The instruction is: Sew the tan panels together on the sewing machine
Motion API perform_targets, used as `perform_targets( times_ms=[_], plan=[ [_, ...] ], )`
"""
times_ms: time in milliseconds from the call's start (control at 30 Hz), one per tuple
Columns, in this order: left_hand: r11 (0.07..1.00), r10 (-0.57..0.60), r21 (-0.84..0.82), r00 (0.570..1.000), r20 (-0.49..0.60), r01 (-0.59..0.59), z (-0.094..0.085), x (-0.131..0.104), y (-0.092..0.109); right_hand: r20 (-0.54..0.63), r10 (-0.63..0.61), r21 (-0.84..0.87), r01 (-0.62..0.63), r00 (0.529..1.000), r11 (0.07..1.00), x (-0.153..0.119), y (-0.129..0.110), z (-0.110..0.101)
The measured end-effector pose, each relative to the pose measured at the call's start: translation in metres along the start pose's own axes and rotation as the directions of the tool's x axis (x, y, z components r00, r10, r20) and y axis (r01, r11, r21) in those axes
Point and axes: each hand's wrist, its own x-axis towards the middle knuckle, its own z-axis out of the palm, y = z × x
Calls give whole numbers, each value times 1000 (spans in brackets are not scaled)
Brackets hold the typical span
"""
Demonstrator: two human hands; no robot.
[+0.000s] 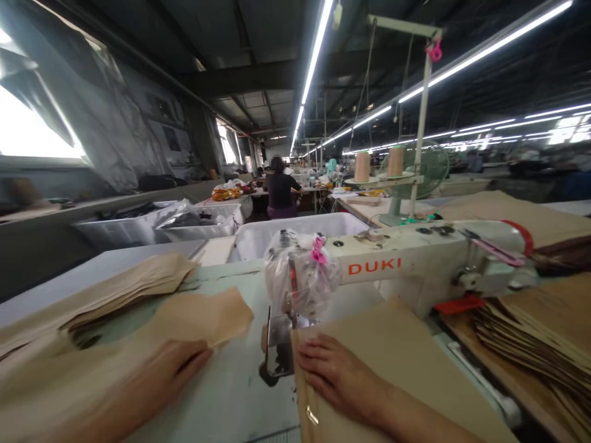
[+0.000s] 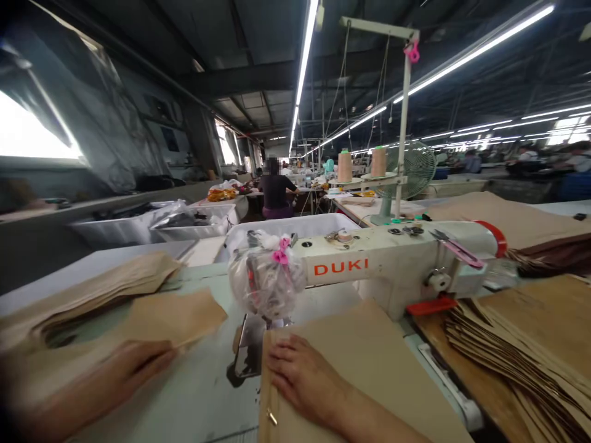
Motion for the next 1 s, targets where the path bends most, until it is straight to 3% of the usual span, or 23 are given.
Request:
perform_targets(
  times_ms=[100, 167, 300, 400, 567, 700, 867, 1000],
  plan=[
    [980, -59, -185, 996, 74, 72, -6, 37, 10, -23, -14, 17, 14, 1000, 1000, 0, 0, -1],
    [940, -89, -315, 984, 156, 135, -5, 45, 24, -2, 1, 7, -1, 1000, 1000, 0, -1, -2],
    [840, 40, -527, 953, 300, 130, 25, 36, 72, 14, 18, 17, -18, 1000, 1000, -3, -4, -4],
    [813, 172, -581, 944, 281, 24, 50, 32, 94, 54, 35, 28, -36, 998, 999, -7, -6, -4],
    [878, 226, -433, 974, 2, -203, 83, 30, 78, 92, 63, 1, -63, 994, 998, -7, -9, -9],
    [922, 302, -198, 937, -174, -334, 110, 3, 66, 96, 57, 6, -57, 994, 998, -4, -12, -14],
    [945, 308, -47, 929, -205, -323, 121, -3, 84, 91, 47, 9, -48, 995, 999, -5, -11, -13],
    [939, 343, 36, 931, -125, -341, 116, 7, 101, 80, 44, -2, -44, 996, 999, -7, -13, -10]
  ],
)
